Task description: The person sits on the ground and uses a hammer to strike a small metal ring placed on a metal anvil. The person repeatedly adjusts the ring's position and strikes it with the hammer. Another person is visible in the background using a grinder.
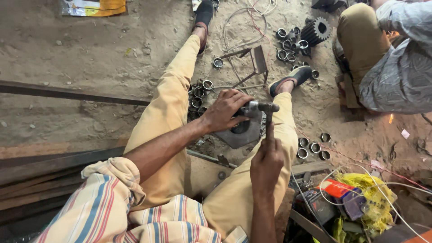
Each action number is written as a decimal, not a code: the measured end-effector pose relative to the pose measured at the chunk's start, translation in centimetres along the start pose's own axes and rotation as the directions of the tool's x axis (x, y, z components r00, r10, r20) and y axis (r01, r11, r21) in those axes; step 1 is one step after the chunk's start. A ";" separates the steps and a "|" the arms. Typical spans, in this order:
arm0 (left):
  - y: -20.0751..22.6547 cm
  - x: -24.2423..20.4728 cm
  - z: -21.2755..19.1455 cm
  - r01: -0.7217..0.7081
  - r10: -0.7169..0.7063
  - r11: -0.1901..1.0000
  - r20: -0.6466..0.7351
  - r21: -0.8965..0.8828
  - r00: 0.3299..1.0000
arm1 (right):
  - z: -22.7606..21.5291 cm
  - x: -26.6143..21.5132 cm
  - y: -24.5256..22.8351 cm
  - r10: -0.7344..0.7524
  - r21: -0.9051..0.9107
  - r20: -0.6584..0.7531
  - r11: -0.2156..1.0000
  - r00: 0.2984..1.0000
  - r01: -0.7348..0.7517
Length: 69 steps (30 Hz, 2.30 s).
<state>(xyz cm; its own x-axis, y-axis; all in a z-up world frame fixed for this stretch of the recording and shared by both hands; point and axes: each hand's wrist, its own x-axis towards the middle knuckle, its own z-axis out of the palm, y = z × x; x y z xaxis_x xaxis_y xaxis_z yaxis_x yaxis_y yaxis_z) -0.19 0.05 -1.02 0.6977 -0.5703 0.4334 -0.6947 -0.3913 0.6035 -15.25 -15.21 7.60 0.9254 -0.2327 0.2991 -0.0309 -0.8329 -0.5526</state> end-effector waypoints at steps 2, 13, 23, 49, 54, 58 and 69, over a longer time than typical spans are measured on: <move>-0.3 0.0 0.1 -0.010 0.009 1.000 0.013 0.028 1.000 | 0.4 0.0 0.2 -0.037 -0.035 -0.054 0.999 0.998 0.035; -0.8 -0.4 0.4 -0.034 0.037 0.995 -0.024 0.096 0.999 | 0.7 0.3 0.1 0.041 -0.037 -0.062 0.998 0.997 -0.043; -0.6 -0.5 0.2 -0.032 0.035 0.994 -0.025 0.103 0.999 | 0.6 0.2 -0.6 -0.040 -0.048 -0.082 0.998 0.996 0.036; -0.5 -0.6 0.6 -0.001 0.001 1.000 -0.020 0.027 1.000 | 0.5 0.3 -0.2 -0.059 0.030 -0.033 0.998 0.998 0.060; -0.6 -0.5 0.5 -0.020 0.022 0.998 -0.039 0.052 0.999 | 0.4 0.5 -0.1 -0.055 -0.027 -0.028 0.998 0.998 0.055; -0.6 -0.6 0.5 -0.020 0.022 0.999 -0.040 0.050 0.999 | 0.7 0.5 0.4 -0.030 0.012 -0.030 0.999 0.999 0.031; -0.6 -0.5 0.4 -0.017 0.019 0.998 -0.036 0.064 0.999 | 0.9 0.5 0.0 -0.043 -0.016 0.000 0.999 0.999 0.043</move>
<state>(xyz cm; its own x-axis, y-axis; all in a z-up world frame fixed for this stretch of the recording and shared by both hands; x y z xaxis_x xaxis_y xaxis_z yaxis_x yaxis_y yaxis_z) -0.14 0.25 -1.92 0.6899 -0.5517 0.4686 -0.7163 -0.4270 0.5519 -14.46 -14.84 7.01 0.9259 -0.1967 0.3227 0.0028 -0.8502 -0.5264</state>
